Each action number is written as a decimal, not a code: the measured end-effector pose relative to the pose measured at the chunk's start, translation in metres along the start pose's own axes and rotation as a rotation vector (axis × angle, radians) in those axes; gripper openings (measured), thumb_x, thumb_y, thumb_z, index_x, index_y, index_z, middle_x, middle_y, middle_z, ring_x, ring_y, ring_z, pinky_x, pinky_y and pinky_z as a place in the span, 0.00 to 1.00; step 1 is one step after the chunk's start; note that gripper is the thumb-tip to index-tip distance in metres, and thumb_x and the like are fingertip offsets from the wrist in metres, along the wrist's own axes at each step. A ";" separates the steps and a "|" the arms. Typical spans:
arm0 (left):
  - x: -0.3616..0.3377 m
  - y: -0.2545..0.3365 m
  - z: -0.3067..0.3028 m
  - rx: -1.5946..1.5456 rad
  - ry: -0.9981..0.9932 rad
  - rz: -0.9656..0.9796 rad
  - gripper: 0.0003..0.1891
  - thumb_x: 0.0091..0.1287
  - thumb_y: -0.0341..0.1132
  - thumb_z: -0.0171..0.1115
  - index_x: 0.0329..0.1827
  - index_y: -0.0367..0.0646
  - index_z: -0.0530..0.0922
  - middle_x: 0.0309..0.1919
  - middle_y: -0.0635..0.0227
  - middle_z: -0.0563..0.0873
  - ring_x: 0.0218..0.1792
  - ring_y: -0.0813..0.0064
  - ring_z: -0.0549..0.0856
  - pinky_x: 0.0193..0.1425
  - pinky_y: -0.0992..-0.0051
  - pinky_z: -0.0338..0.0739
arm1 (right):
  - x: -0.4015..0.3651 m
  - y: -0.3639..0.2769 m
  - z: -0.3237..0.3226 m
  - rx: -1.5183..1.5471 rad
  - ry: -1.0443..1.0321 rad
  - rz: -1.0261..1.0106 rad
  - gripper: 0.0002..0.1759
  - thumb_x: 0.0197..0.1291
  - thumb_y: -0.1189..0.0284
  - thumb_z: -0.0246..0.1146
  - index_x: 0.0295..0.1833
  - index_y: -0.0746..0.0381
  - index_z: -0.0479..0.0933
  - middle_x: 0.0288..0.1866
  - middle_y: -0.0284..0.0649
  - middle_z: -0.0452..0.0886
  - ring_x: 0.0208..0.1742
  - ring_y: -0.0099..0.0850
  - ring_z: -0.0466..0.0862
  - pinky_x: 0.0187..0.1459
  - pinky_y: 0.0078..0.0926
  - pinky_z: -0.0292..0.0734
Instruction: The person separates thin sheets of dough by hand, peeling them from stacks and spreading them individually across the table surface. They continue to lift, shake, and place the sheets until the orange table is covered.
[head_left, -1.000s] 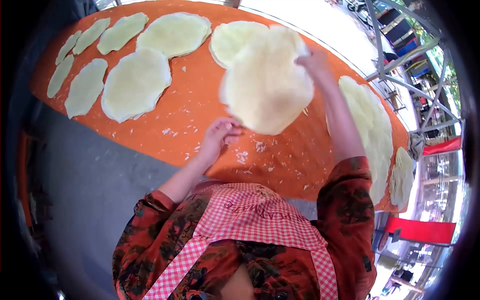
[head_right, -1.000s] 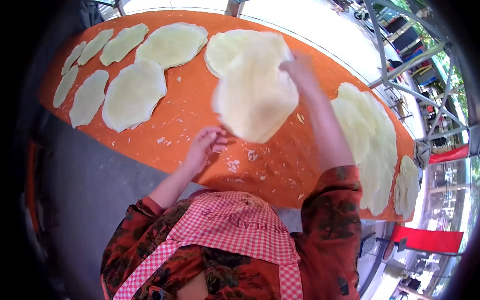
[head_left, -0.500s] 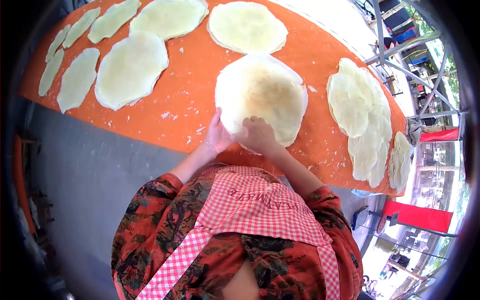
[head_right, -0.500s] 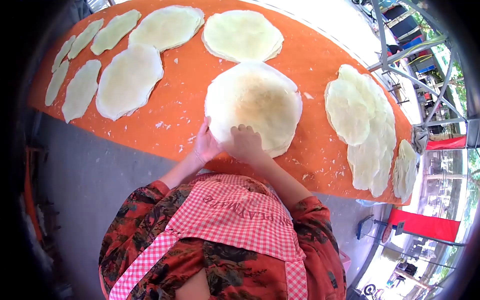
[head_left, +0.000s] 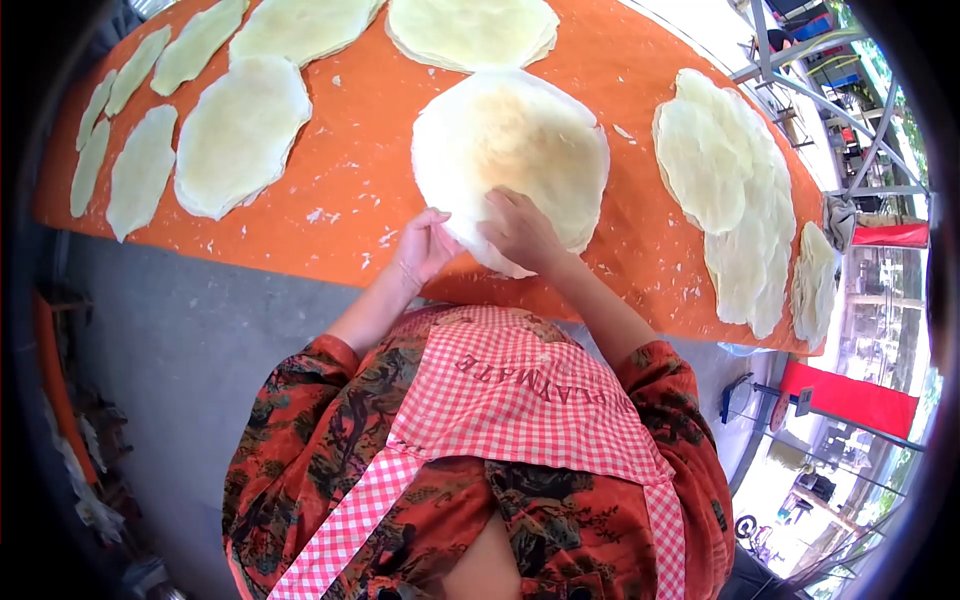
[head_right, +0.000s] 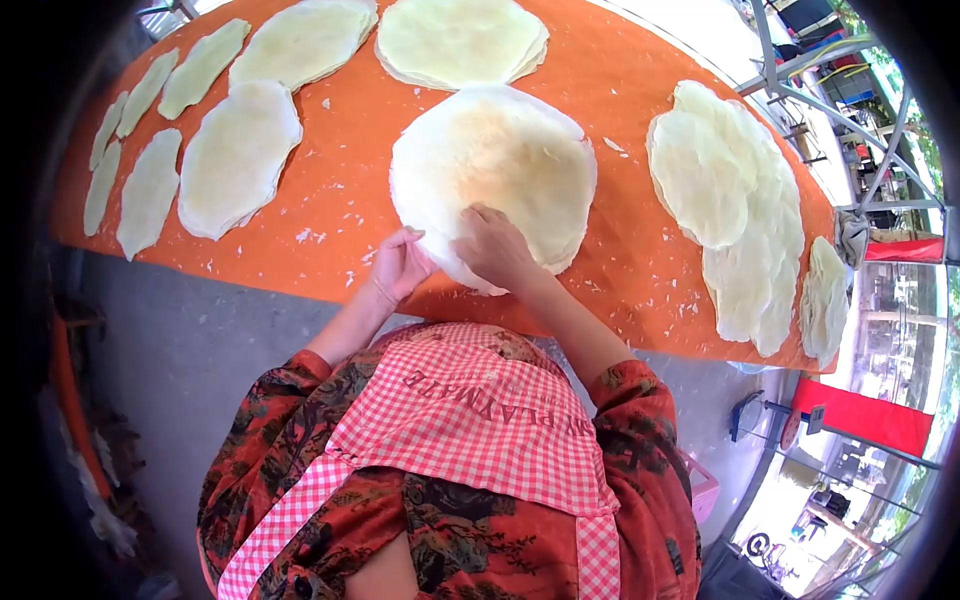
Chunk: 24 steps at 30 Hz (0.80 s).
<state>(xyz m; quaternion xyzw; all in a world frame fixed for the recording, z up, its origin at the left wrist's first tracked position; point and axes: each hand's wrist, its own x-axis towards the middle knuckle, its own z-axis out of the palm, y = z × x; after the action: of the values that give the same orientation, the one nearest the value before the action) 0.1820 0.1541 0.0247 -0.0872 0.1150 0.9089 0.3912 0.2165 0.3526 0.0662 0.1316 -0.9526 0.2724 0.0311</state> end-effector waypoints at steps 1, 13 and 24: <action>0.000 -0.001 0.003 -0.005 0.002 0.002 0.26 0.63 0.28 0.53 0.66 0.31 0.66 0.63 0.54 0.77 0.63 0.59 0.77 0.71 0.57 0.68 | 0.005 -0.005 -0.001 -0.009 0.013 -0.028 0.29 0.55 0.63 0.64 0.60 0.65 0.71 0.61 0.53 0.74 0.60 0.52 0.75 0.59 0.44 0.72; -0.009 -0.001 -0.006 -0.005 -0.073 0.046 0.27 0.59 0.29 0.52 0.65 0.36 0.67 0.61 0.51 0.78 0.60 0.53 0.79 0.64 0.49 0.73 | 0.007 -0.022 -0.042 -0.239 -0.077 -0.006 0.03 0.52 0.74 0.58 0.30 0.62 0.76 0.35 0.45 0.82 0.38 0.46 0.83 0.38 0.43 0.79; -0.011 -0.007 -0.006 0.130 -0.032 0.095 0.30 0.59 0.25 0.55 0.68 0.46 0.66 0.62 0.56 0.76 0.61 0.55 0.77 0.65 0.51 0.73 | -0.028 -0.023 -0.014 0.073 -0.037 0.038 0.28 0.58 0.60 0.67 0.60 0.63 0.72 0.61 0.51 0.75 0.62 0.50 0.74 0.62 0.41 0.71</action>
<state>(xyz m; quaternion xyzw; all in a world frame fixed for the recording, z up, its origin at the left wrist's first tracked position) 0.1952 0.1494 0.0211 -0.0414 0.1717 0.9184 0.3541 0.2490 0.3479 0.0858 0.1197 -0.9447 0.3052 0.0037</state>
